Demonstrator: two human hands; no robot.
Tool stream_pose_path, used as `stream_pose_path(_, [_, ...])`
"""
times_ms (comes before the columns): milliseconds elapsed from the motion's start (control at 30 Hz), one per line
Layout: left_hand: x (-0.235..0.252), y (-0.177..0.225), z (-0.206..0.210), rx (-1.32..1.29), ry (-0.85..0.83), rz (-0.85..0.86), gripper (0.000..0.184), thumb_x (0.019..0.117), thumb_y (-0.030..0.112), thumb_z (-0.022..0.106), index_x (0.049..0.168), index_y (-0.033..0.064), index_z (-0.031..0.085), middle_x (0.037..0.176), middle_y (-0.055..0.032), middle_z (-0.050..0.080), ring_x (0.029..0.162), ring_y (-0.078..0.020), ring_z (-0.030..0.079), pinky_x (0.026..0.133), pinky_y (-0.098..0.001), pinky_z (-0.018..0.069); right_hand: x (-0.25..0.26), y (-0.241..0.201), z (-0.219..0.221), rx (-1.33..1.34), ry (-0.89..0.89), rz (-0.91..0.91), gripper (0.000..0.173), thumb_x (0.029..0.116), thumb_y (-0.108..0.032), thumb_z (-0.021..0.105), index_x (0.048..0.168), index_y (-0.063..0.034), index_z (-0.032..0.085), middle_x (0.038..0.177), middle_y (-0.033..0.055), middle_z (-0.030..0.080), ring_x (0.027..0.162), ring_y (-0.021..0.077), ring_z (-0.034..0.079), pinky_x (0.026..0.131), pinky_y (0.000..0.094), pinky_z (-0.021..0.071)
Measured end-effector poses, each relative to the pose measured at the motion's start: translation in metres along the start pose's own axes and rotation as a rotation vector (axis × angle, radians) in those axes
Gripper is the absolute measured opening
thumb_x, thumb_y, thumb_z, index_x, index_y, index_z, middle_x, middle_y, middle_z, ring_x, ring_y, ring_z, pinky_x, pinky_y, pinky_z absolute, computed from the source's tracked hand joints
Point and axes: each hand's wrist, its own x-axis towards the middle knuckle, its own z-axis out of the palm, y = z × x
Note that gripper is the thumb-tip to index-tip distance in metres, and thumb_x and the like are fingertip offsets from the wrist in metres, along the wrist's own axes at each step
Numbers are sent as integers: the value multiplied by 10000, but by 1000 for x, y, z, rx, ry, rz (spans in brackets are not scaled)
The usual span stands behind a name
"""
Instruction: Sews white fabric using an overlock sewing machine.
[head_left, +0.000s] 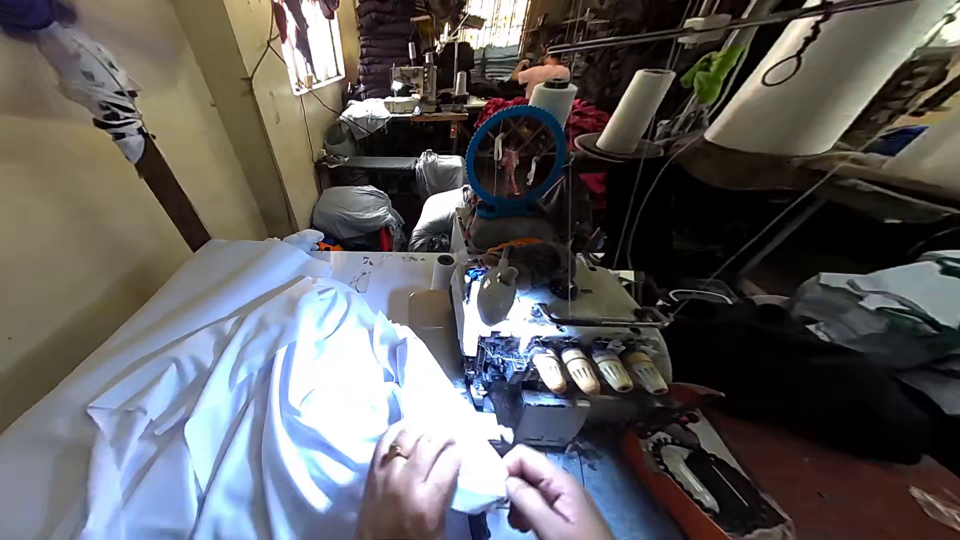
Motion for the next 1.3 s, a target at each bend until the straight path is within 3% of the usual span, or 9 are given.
stream_pose_path(167, [-21,1,-28,-32,-82,-70,337,842,261,733,1169,194,680,1082,-110,667,1037,-307,624,926,-467,484,-5,-12,27,155,-97,-184,171,967,7,488,940,66,646,859,54,620,768,37,602,720,225,525])
stream_pose_path(233, [-9,8,-36,-219,-142,-189,321,815,157,759,1112,41,719,1005,-154,712,928,-300,701,796,-483,577,-2,-19,38,276,-14,-325,152,1006,-24,507,976,11,652,925,-2,632,862,0,609,797,207,535])
stream_pose_path(333, [33,-3,-59,-796,-7,-516,260,971,39,497,1163,-88,618,1044,-56,682,967,-41,653,894,-247,550,9,-34,46,329,136,-371,137,1058,-177,531,1113,-166,655,1036,-136,708,966,-31,659,873,212,565])
stream_pose_path(467, [101,-7,-113,-1196,436,-906,289,1085,159,364,1117,143,650,908,60,720,845,-17,699,738,-223,608,17,-22,60,267,-31,-311,537,1038,-399,554,1298,69,594,1264,103,696,1174,121,660,995,319,550])
stream_pose_path(567, [121,-9,-133,-1268,515,-909,278,1105,193,366,1114,147,640,932,27,714,866,-53,707,741,-242,612,10,-20,80,217,-184,-290,618,989,-393,628,1343,111,573,1301,191,664,1208,164,634,1021,347,515])
stream_pose_path(900, [126,3,-134,-1345,557,-883,300,1108,210,350,1085,150,643,918,17,711,854,-50,707,737,-235,607,9,-38,92,185,21,-381,224,972,-65,640,1148,73,648,1045,102,730,956,71,696,865,243,578])
stream_pose_path(1067, [130,9,-133,-1370,627,-870,256,1098,178,392,1084,133,644,940,8,709,883,-63,707,767,-247,609,5,-44,78,28,274,-646,57,1004,-94,521,1025,-136,554,1017,-38,630,1016,-11,626,907,178,533])
stream_pose_path(1233, [128,18,-131,-1414,583,-856,284,1105,201,360,1128,151,639,974,22,709,920,-50,702,788,-245,605,2,-46,82,-108,140,-620,139,1057,-174,539,1053,-79,640,1211,119,627,1221,88,579,1039,225,482])
stream_pose_path(1300, [128,20,-130,-1412,575,-840,279,1103,196,374,1124,147,647,973,19,713,922,-49,701,794,-243,605,9,-38,85,-158,102,-628,86,977,-52,584,943,-45,663,1054,131,708,1056,144,670,928,263,541])
